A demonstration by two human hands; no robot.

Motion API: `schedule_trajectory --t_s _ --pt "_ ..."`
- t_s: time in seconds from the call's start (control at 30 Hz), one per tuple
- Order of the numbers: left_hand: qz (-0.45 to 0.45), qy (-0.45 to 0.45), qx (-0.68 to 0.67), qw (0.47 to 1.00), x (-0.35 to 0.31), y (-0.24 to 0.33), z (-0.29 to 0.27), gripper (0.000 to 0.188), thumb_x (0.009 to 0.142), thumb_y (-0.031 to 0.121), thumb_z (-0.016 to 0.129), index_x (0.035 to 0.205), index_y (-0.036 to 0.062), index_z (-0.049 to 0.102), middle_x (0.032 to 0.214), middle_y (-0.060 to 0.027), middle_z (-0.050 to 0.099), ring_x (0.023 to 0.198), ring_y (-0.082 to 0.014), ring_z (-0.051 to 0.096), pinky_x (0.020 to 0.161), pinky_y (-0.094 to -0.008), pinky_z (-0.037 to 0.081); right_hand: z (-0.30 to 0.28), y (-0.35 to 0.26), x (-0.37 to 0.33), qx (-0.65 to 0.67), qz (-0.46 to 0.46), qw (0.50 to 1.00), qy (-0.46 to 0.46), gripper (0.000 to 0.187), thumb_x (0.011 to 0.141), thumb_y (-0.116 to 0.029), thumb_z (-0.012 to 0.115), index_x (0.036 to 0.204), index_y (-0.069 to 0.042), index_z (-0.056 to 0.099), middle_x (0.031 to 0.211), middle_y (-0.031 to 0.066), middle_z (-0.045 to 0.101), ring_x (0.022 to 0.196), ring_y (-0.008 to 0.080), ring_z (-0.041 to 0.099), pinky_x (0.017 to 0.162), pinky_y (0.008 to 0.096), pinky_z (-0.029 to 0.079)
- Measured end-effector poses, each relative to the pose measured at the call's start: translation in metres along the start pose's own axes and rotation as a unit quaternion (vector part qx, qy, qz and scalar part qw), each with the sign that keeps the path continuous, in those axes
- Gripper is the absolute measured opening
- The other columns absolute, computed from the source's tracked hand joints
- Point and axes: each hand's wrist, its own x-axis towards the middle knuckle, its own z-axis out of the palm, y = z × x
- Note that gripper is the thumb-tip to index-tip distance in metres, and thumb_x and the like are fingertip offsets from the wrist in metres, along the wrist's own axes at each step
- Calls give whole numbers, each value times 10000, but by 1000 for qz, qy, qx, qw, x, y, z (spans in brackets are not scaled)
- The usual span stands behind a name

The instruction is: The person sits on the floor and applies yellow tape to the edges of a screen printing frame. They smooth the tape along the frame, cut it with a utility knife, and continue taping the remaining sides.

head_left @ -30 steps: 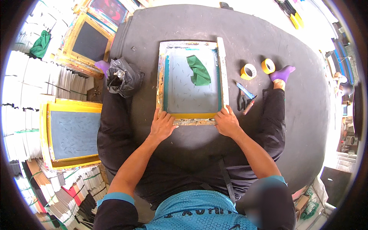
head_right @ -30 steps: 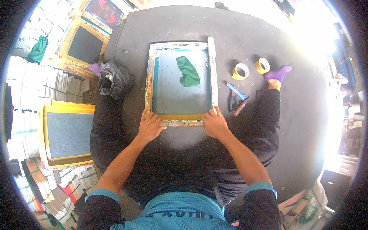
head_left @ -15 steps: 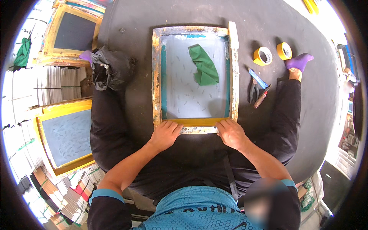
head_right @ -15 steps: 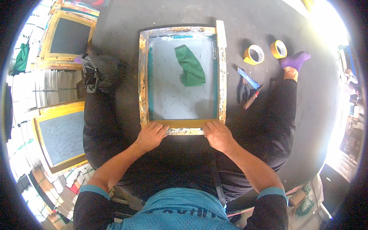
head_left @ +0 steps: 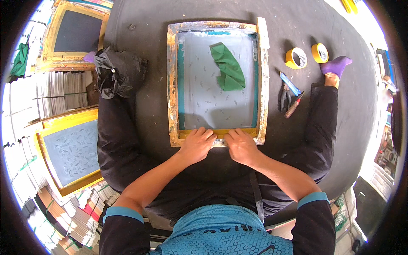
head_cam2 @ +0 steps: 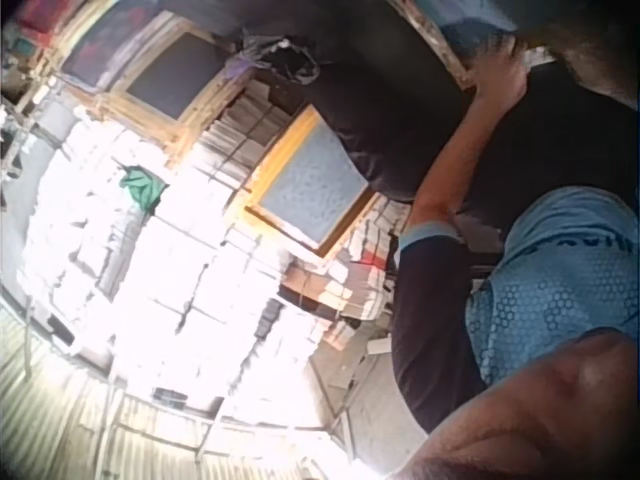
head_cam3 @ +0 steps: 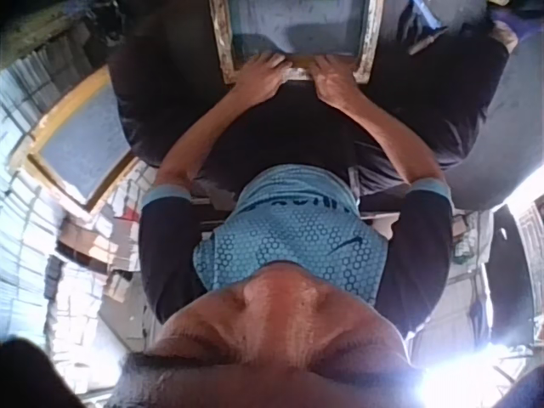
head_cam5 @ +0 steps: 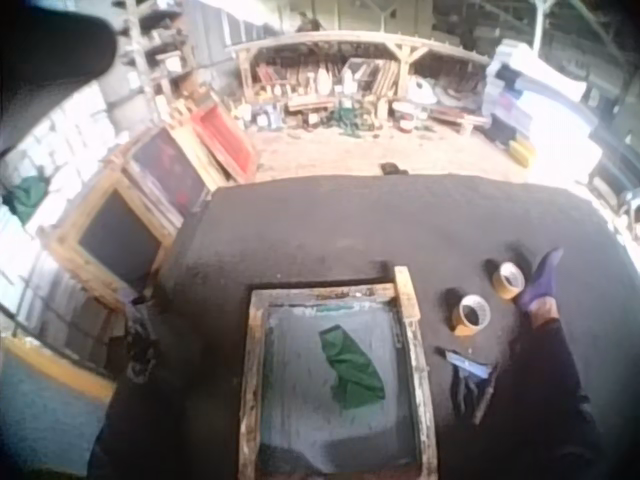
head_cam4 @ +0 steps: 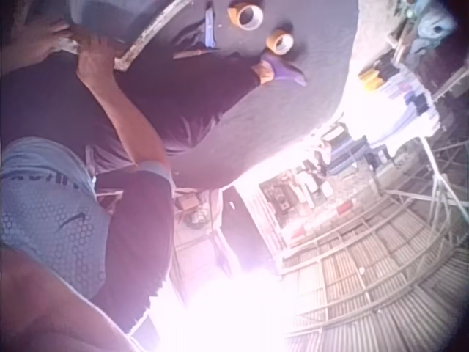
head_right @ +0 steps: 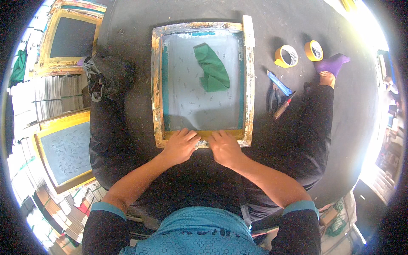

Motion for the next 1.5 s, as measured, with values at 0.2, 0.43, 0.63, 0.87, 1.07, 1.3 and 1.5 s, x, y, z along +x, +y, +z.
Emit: schedule_trajectory --t_s 0.2,0.43,0.63,0.87,1.07,1.3,1.5 --pt "-4 21 23 1000 -10 -3 6 412 783 322 825 1118 110 714 1047 -43 613 980 -258 602 816 -419 492 0 -13 7 32 -7 999 25 267 753 -126 787 973 -15 684 951 120 635 938 310 644 785 414 581" --pt "-2 56 52 997 -24 -9 -1 403 779 347 823 1083 98 732 1008 -37 625 961 -247 614 812 -400 490 -5 1 -14 -18 52 998 -24 338 751 -216 853 991 -35 701 951 105 647 962 310 653 818 430 574" --pt "8 68 52 996 -16 -2 10 417 790 361 813 1105 98 737 1029 -44 634 994 -252 618 818 -410 494 -7 -6 -3 33 20 999 4 328 766 -241 855 967 -26 711 954 106 660 963 311 653 839 428 569" --pt "-14 46 131 990 -52 -24 -14 415 798 379 804 1105 105 751 1010 -36 674 1006 -254 615 903 -437 478 -41 22 -30 -167 3 983 -80 347 756 -373 859 852 -48 784 896 103 712 1033 307 636 1108 566 423" --pt "19 92 201 975 -66 -38 -21 288 866 282 734 1094 107 759 969 -35 691 1079 -243 614 1143 -527 371 -39 40 -44 -248 -48 966 -57 323 742 -318 840 869 -31 761 862 104 697 1066 286 634 1180 610 359" --pt "-71 161 163 971 -48 -47 -27 228 885 184 672 1068 87 767 975 -40 687 1074 -255 609 1163 -547 364 -44 37 -25 -248 -1 967 62 252 759 -237 768 940 -68 718 906 83 663 1097 274 623 1166 608 371" --pt "-61 147 159 974 -41 -51 -30 351 846 275 749 1135 77 734 1089 -68 674 1090 -284 589 1078 -528 434 -54 54 -21 -181 -11 981 61 375 794 -331 810 1052 -75 719 1027 82 682 1089 280 626 1117 555 426"
